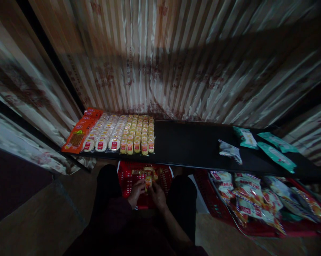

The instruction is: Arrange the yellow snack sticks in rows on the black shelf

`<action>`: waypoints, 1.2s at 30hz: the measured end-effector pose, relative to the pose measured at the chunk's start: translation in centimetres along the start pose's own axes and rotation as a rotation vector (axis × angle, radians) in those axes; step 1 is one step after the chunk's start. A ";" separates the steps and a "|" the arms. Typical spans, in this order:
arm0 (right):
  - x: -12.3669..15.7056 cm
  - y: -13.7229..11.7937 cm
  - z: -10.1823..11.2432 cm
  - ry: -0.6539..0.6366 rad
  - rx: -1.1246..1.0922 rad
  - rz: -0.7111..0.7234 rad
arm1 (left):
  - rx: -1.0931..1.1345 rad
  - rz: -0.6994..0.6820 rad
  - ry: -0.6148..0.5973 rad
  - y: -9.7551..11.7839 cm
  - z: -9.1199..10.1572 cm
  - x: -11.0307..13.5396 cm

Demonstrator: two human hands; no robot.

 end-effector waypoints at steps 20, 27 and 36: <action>-0.2 -4.4 4.3 0.298 -0.004 0.212 | -0.136 -0.428 -0.048 5.9 -4.4 3.4; -2.5 -6.7 6.8 0.366 -0.016 0.277 | -0.192 -0.522 -0.100 9.0 -6.8 3.8; -6.9 -8.0 8.9 0.409 -0.006 0.244 | -0.203 -0.536 -0.114 10.9 -9.8 2.3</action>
Point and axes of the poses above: each hand's wrist, its own x-axis away from the middle knuckle, its own z-axis out of the back of the hand, y = z × x, the point moved 3 cm from there along -x, towards the middle knuckle, and after that the axes turned 6 degrees about y, right-handed, at the moved point
